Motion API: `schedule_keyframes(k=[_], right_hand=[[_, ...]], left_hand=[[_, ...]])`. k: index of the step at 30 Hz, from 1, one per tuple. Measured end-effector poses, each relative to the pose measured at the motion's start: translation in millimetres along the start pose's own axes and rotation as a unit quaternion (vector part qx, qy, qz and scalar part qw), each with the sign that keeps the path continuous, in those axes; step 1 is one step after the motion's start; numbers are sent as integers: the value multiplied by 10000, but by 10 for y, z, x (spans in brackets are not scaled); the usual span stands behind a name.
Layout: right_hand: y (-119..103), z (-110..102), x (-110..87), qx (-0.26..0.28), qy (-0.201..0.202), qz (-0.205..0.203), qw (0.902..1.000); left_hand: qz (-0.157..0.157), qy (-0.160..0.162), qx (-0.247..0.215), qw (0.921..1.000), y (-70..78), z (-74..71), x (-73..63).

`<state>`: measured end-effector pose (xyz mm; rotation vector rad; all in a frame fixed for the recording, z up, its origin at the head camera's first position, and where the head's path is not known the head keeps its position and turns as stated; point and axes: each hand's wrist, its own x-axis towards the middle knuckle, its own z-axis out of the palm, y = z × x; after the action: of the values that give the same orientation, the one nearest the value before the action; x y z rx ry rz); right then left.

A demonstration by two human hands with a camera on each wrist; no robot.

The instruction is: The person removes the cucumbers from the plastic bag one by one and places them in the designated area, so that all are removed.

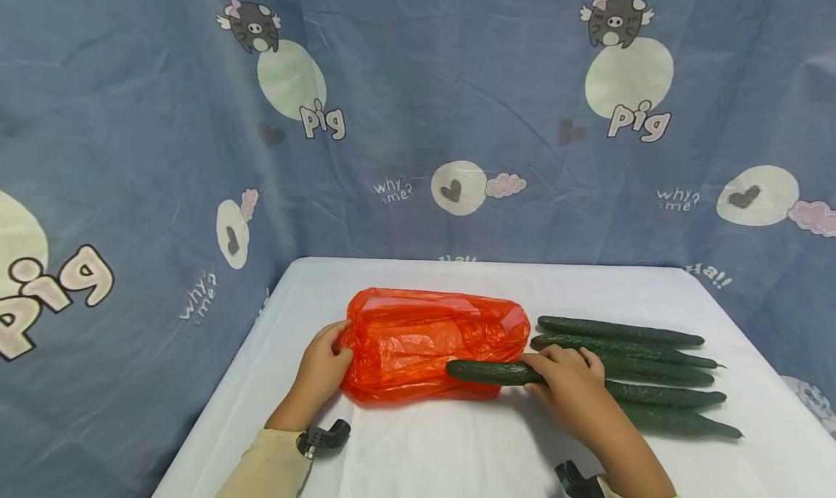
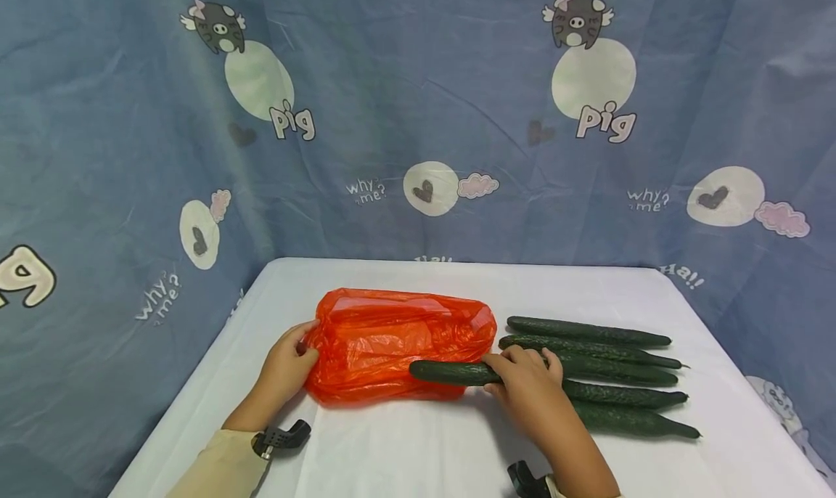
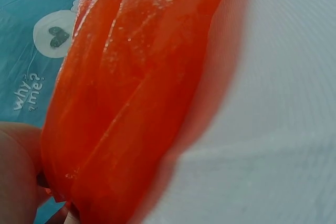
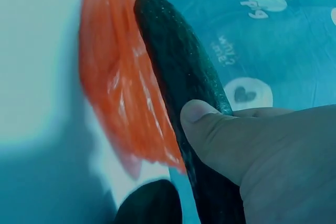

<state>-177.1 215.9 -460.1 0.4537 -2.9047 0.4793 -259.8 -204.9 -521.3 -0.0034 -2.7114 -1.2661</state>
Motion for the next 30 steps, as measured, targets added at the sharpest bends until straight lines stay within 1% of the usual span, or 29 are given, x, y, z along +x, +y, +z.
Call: schedule_keyframes(k=[2, 7, 15, 18, 24, 30], right_hand=[[37, -23, -50, 6, -66, 52, 10000], [120, -45, -145, 71, -153, 41, 9998], [154, -88, -272, 31, -178, 1, 9998], [157, -104, -276, 0, -120, 16, 9999], [202, -239, -316, -29, -125, 159, 9998], [336, -360, -463, -92, -135, 380, 9991]], left_hand=[[70, 24, 11, 10000, 10, -6, 3], [108, 49, 36, 9999, 17, -24, 11], [16, -97, -20, 9999, 6, 0, 9], [-32, -105, -4, 9999, -5, -7, 29], [-49, -111, -46, 9999, -30, -6, 55], [-67, -115, -26, 9999, -23, 12, 23]])
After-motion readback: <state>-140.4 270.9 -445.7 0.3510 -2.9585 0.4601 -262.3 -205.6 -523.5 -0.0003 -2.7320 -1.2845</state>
